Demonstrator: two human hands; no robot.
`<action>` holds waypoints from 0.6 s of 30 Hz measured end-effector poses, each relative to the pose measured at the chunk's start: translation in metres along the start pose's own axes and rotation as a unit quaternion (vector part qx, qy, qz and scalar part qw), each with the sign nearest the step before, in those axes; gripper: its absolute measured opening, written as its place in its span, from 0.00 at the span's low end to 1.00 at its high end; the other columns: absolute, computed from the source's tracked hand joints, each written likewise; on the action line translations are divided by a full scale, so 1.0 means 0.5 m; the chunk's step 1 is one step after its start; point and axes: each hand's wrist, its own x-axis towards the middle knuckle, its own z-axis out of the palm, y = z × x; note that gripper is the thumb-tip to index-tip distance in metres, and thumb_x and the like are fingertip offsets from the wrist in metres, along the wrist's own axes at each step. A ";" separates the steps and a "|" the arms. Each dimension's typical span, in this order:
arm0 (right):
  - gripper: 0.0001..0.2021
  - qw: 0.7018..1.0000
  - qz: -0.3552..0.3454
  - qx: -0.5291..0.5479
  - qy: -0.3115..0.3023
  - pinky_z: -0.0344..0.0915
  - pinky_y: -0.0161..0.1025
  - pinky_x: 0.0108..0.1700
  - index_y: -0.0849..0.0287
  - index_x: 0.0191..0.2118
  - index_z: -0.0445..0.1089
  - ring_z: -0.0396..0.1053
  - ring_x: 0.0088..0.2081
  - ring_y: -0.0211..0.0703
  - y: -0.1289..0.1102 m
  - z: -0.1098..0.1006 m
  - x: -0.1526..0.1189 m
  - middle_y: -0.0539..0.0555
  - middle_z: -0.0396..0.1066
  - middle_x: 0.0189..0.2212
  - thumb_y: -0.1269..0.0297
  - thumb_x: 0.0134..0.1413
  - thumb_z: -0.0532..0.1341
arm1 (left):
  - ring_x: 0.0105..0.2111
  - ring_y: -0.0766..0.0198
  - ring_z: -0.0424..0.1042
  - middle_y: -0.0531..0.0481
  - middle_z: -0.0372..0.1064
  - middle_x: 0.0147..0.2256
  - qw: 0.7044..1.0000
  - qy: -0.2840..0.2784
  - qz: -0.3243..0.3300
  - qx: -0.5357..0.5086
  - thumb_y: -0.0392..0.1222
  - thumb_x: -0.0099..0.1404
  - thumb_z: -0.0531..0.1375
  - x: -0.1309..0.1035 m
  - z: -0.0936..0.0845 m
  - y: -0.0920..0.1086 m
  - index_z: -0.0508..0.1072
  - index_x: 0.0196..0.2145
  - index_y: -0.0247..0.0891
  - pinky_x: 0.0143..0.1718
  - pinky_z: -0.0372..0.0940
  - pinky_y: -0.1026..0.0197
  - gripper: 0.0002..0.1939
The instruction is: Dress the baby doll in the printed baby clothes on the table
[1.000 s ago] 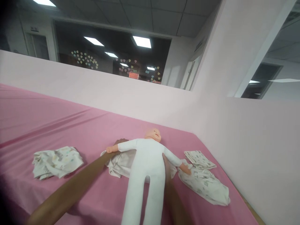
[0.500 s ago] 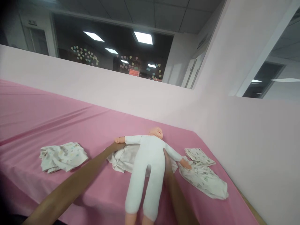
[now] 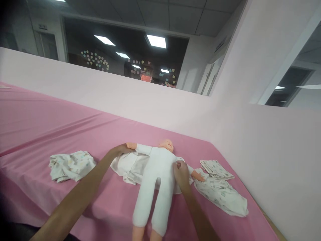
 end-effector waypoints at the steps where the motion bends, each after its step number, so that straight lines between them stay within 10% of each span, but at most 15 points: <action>1: 0.24 1.000 -0.018 -0.007 0.004 0.63 0.53 0.53 0.65 0.48 0.69 0.70 0.48 0.59 -0.017 -0.002 0.003 0.68 0.70 0.49 0.52 0.54 0.52 | 0.29 0.61 0.73 0.47 0.73 0.30 1.000 -0.014 -0.017 -0.006 0.42 0.55 0.68 0.001 -0.012 0.004 0.74 0.33 0.32 0.31 0.69 0.59 0.11; 8: 0.20 0.961 -0.237 -0.049 -0.136 0.54 0.45 0.62 0.57 0.56 0.67 0.62 0.59 0.48 -0.185 0.070 -0.012 0.56 0.67 0.56 0.58 0.60 0.52 | 0.20 0.71 0.62 0.59 0.61 0.22 0.992 0.060 0.029 -0.102 0.46 0.51 0.64 -0.019 -0.048 0.071 0.65 0.30 0.39 0.23 0.59 0.68 0.13; 14: 0.22 0.922 -0.298 -0.113 -0.221 0.61 0.48 0.56 0.47 0.62 0.60 0.60 0.60 0.51 -0.237 0.153 -0.029 0.53 0.53 0.66 0.65 0.63 0.50 | 0.21 0.71 0.61 0.57 0.61 0.25 0.989 0.041 0.081 -0.117 0.45 0.52 0.63 -0.086 0.023 0.143 0.65 0.34 0.39 0.22 0.57 0.68 0.13; 18: 0.17 0.917 -0.305 -0.128 -0.224 0.66 0.47 0.51 0.55 0.56 0.66 0.70 0.49 0.47 -0.234 0.184 -0.021 0.58 0.61 0.60 0.69 0.63 0.52 | 0.21 0.71 0.59 0.58 0.57 0.24 0.988 -0.002 0.117 -0.105 0.43 0.55 0.60 -0.123 0.094 0.170 0.65 0.33 0.40 0.22 0.55 0.68 0.10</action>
